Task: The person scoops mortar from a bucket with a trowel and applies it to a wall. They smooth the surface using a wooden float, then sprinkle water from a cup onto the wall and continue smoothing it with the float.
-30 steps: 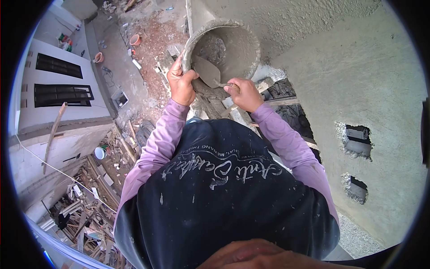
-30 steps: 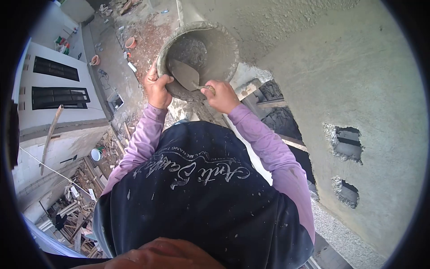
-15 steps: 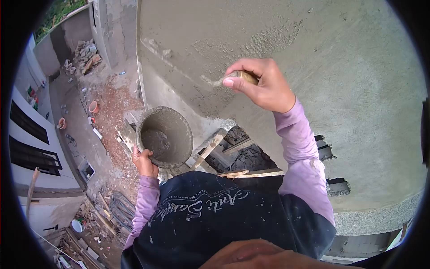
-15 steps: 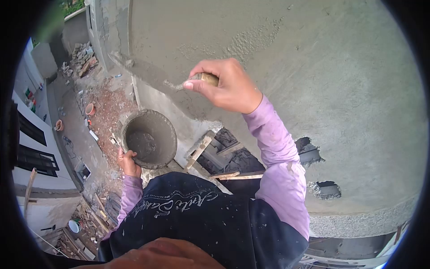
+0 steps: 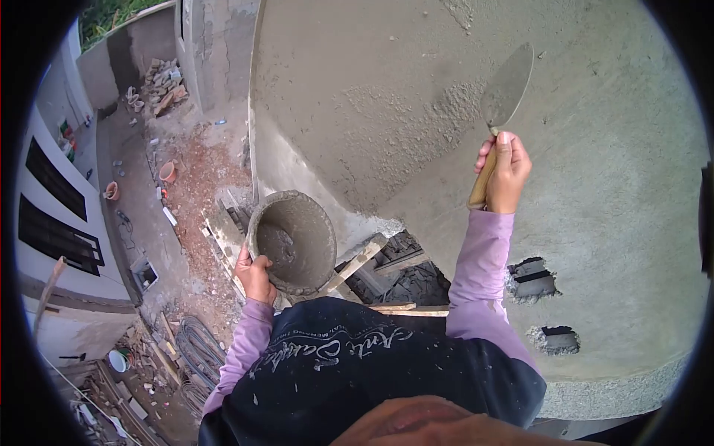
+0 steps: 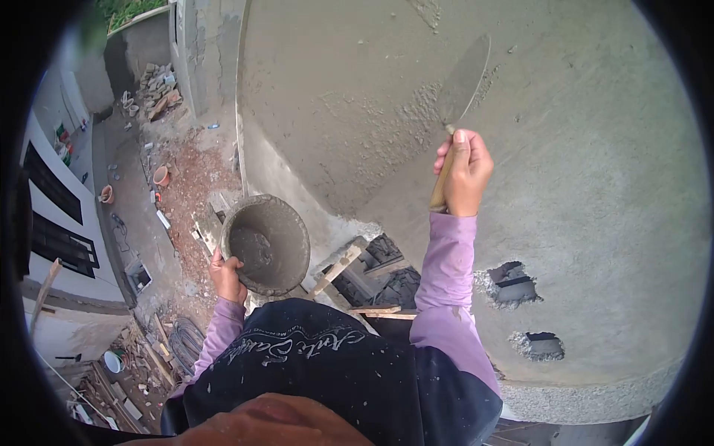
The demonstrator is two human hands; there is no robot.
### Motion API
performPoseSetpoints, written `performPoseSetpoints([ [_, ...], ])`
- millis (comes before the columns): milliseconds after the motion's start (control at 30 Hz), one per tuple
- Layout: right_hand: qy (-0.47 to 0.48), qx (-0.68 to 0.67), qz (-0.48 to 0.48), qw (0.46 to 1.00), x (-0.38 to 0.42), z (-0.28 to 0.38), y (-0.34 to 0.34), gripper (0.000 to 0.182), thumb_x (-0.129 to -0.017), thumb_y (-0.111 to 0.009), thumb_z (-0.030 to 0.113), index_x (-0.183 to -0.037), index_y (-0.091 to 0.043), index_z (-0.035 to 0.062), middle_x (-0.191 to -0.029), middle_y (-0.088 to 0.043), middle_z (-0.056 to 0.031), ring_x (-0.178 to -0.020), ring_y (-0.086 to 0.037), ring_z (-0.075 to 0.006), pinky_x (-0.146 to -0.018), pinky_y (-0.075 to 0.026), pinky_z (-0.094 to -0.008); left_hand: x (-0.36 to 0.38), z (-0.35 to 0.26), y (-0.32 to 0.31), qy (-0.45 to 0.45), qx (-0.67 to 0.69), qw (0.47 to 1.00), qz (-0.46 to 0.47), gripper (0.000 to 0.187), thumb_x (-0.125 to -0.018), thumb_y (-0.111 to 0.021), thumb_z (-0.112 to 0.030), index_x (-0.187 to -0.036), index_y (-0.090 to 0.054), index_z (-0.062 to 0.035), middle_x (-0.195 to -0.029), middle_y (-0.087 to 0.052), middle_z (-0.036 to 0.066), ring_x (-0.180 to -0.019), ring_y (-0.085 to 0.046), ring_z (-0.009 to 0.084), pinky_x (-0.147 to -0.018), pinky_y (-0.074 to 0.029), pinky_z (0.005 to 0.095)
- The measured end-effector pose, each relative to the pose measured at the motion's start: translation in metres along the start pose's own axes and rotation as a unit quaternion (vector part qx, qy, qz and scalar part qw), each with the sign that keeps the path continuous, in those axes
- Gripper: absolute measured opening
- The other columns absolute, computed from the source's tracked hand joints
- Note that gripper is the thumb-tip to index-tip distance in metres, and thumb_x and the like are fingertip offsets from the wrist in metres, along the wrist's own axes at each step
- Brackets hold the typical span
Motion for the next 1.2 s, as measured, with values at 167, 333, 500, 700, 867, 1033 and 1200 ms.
performPoseSetpoints([
  [167,-0.051,0.360,0.371,0.854,0.136,-0.077,-0.061,0.023,-0.080,-0.064,0.019,-0.093,-0.066,-0.0003,-0.087,-0.067,-0.0246,-0.081,-0.065,-0.0436,-0.070,-0.051,-0.0492,0.007,-0.009,-0.061,-0.041,-0.066,0.995,0.057,0.069,-0.070,-0.045,0.016,-0.137,-0.056,0.0022,-0.117,-0.067,0.006,-0.089,-0.063,0.0099,-0.070,-0.048,0.0201],
  [333,0.053,0.524,0.472,0.707,0.227,-0.187,-0.123,0.025,-0.072,-0.068,0.015,-0.087,-0.066,-0.0049,-0.089,-0.064,-0.0245,-0.086,-0.068,-0.0392,-0.076,-0.055,-0.0454,0.035,-0.019,-0.129,-0.209,-0.286,0.923,0.150,0.064,-0.069,-0.054,0.003,-0.132,-0.061,-0.0052,-0.141,-0.058,0.012,-0.139,-0.045,0.0246,-0.119,0.004,0.0558],
  [500,0.169,0.476,0.468,0.726,0.269,-0.197,-0.145,0.024,-0.067,-0.068,0.012,-0.085,-0.068,-0.0038,-0.087,-0.064,-0.0207,-0.086,-0.066,-0.0346,-0.068,-0.056,-0.0431,0.046,-0.024,-0.163,-0.198,-0.313,0.917,0.147,0.064,-0.070,-0.055,0.002,-0.133,-0.060,-0.0040,-0.141,-0.057,0.012,-0.140,-0.044,0.0236,-0.119,0.005,0.0537],
  [700,0.213,0.505,0.334,0.767,0.210,-0.141,-0.116,0.025,-0.069,-0.067,0.013,-0.087,-0.068,-0.0044,-0.090,-0.057,-0.0174,-0.087,-0.058,-0.0320,-0.067,-0.048,-0.0405,0.039,0.004,-0.159,-0.088,-0.147,0.968,0.182,0.070,-0.068,-0.053,0.010,-0.136,-0.056,0.0017,-0.137,-0.060,0.010,-0.129,-0.052,0.0177,-0.121,-0.010,0.0373],
  [867,0.284,0.476,0.420,0.719,0.278,-0.166,-0.099,0.015,-0.068,-0.069,0.014,-0.076,-0.071,0.0006,-0.094,-0.055,-0.0144,-0.092,-0.054,-0.0299,-0.068,-0.046,-0.0407,0.069,-0.009,-0.179,-0.127,-0.168,0.953,0.216,0.070,-0.068,-0.049,0.012,-0.138,-0.053,0.0050,-0.134,-0.060,0.013,-0.124,-0.056,0.0173,-0.110,-0.036,0.0322],
  [1033,0.260,0.547,0.352,0.714,0.240,-0.150,-0.080,0.021,-0.067,-0.071,0.013,-0.082,-0.071,-0.0020,-0.086,-0.057,-0.0142,-0.079,-0.061,-0.0284,-0.064,-0.049,-0.0380,0.086,-0.002,-0.172,-0.147,-0.192,0.946,0.217,0.067,-0.069,-0.051,0.007,-0.136,-0.056,0.0015,-0.137,-0.060,0.011,-0.129,-0.053,0.0201,-0.118,-0.022,0.0414],
  [1200,0.113,0.486,0.490,0.715,0.277,-0.156,-0.087,0.016,-0.071,-0.068,0.010,-0.078,-0.069,-0.0039,-0.092,-0.064,-0.0229,-0.079,-0.070,-0.0386,-0.065,-0.057,-0.0460,0.113,-0.016,-0.172,-0.293,-0.277,0.881,0.248,0.064,-0.069,-0.053,0.001,-0.132,-0.060,-0.0026,-0.140,-0.059,0.009,-0.137,-0.047,0.0234,-0.121,-0.004,0.0532],
])
Point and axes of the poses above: each hand's wrist, its own x-axis away from the middle knuckle, its own y-axis out of the back of the hand, z = x × y, the point moved 10 cm from there along -x, towards the middle knuckle
